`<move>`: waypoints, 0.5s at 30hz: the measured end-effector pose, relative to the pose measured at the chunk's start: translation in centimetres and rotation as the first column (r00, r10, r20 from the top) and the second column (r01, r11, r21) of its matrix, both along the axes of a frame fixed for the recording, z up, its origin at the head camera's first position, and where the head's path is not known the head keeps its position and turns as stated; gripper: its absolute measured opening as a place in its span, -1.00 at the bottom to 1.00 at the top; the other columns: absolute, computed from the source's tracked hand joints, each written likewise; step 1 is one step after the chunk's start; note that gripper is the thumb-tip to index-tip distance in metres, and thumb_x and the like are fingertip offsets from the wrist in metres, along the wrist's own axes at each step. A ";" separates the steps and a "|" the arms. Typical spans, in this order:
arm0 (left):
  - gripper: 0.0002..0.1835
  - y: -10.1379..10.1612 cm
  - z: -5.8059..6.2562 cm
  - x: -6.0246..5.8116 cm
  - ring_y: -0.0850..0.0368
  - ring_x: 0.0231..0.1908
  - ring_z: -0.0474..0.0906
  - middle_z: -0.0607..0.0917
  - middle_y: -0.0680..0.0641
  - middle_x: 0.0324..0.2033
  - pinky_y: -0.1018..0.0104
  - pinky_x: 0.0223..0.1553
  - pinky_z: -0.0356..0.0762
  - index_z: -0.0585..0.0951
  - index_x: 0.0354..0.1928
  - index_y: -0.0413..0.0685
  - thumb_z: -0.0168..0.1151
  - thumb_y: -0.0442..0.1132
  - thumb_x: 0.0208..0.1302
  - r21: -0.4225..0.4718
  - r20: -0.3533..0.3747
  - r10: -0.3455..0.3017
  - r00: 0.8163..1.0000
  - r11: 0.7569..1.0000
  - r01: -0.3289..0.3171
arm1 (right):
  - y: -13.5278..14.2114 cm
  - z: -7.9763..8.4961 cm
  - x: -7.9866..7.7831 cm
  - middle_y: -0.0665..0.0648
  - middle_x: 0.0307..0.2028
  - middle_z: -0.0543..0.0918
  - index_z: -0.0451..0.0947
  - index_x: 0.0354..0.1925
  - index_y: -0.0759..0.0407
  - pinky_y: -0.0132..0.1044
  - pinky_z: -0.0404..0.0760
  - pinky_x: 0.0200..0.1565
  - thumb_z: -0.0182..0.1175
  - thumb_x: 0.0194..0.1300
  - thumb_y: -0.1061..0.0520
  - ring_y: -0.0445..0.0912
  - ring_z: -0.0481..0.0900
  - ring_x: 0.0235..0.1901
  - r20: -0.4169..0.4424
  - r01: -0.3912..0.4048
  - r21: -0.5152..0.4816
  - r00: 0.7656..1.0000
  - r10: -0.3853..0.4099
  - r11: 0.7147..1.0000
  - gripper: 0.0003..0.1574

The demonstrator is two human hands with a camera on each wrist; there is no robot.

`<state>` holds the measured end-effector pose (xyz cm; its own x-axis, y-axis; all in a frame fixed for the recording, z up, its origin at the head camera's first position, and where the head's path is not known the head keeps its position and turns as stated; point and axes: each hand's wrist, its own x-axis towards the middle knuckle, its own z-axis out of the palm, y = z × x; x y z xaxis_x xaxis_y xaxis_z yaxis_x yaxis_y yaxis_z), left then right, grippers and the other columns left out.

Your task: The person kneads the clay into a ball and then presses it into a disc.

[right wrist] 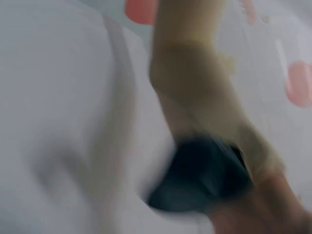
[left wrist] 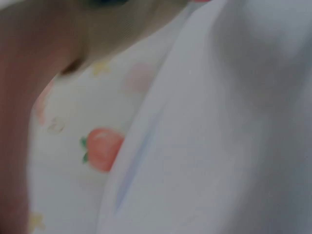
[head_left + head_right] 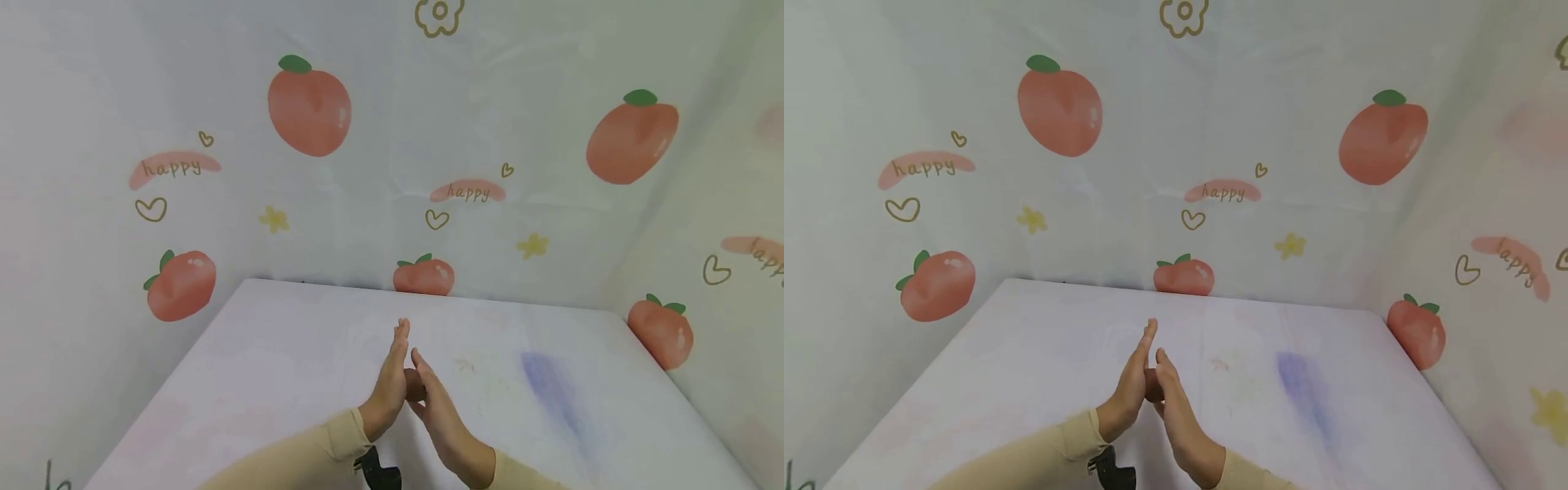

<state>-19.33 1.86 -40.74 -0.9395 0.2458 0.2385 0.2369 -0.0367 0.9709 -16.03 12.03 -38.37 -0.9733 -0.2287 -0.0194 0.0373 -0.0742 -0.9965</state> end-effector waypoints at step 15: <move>-0.34 -0.1 0.9 1.0 -0.05 0.51 -0.44 -0.28 -0.09 0.53 -0.19 0.44 -0.43 -0.21 0.53 -0.13 -0.57 0.09 0.57 -0.049 0.038 -0.044 0.998 0.998 0.046 | 0.5 0.6 0.0 0.20 0.53 -0.21 -0.19 0.52 0.21 0.24 -0.06 0.41 -0.47 0.57 -0.19 0.16 -0.24 0.50 -0.100 0.007 0.103 0.995 0.003 0.995 -0.22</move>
<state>-18.33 1.74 -39.83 -0.9351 0.2989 0.1903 0.2000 0.0019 0.9798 -16.08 12.48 -37.79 -0.9720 -0.2286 0.0543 -0.0626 0.0292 -0.9976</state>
